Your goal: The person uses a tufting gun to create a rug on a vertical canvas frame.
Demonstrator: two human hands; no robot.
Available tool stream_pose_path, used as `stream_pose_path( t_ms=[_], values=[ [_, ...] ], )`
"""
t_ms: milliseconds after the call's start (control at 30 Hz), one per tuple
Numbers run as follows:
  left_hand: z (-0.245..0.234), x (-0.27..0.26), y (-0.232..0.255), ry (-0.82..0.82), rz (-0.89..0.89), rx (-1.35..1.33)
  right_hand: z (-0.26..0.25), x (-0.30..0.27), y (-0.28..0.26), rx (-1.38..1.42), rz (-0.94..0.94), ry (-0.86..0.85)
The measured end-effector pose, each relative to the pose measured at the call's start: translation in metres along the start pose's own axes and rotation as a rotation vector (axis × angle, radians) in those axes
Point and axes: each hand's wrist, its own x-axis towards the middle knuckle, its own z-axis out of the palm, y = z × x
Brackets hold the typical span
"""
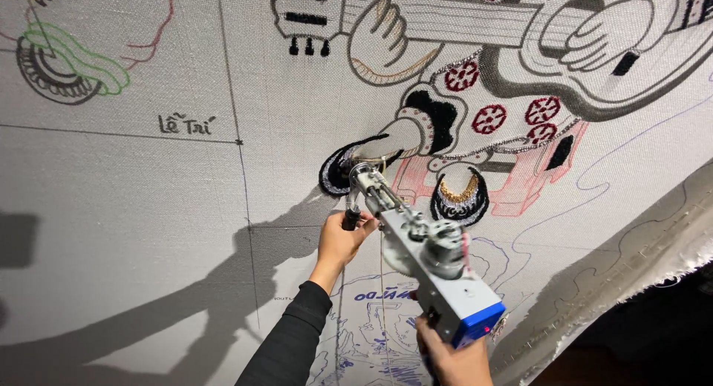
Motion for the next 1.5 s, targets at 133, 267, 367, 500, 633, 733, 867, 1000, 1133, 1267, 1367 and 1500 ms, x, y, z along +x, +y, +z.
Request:
stream_pose_path(
  t_ms=[133, 267, 367, 500, 633, 733, 867, 1000, 1133, 1267, 1367, 1500],
  values=[
    [0.001, -0.009, 0.030, 0.010, -0.182, 0.025, 0.000, -0.003, -0.013, 0.152, 0.253, 0.044],
    [0.007, 0.003, 0.001, 0.070, -0.098, 0.144, 0.004, 0.001, -0.021, -0.367, -0.121, 0.048],
    [0.009, 0.005, -0.011, 0.091, -0.027, 0.140, 0.003, 0.001, -0.016, -0.596, -0.361, 0.028],
    [0.006, 0.000, 0.012, 0.083, -0.046, 0.132, 0.002, 0.003, -0.011, -0.675, -0.395, 0.014],
    [0.010, 0.008, 0.001, 0.082, -0.036, 0.138, 0.002, 0.004, -0.011, -0.596, -0.224, 0.027],
    [0.007, 0.006, 0.012, 0.091, -0.026, 0.135, 0.005, 0.002, -0.017, -0.556, -0.102, 0.046],
    [0.007, 0.009, 0.013, 0.073, -0.053, 0.149, 0.007, 0.000, -0.026, -0.465, 0.115, 0.050],
    [0.002, 0.007, 0.021, -0.120, -0.152, 0.050, -0.001, -0.001, -0.041, -0.108, 0.101, 0.027],
    [0.004, 0.008, 0.015, -0.376, -0.281, -0.185, -0.031, 0.006, -0.037, 0.124, 0.194, -0.049],
    [0.016, 0.001, 0.013, -0.562, -0.322, -0.314, -0.085, 0.022, 0.003, 0.377, 0.309, -0.201],
    [0.021, -0.009, 0.021, -0.604, -0.315, -0.299, -0.118, 0.027, 0.033, 0.597, 0.409, -0.401],
    [0.022, -0.021, 0.035, -0.610, -0.287, -0.240, -0.123, 0.025, 0.026, 0.730, 0.467, -0.538]
  ],
)
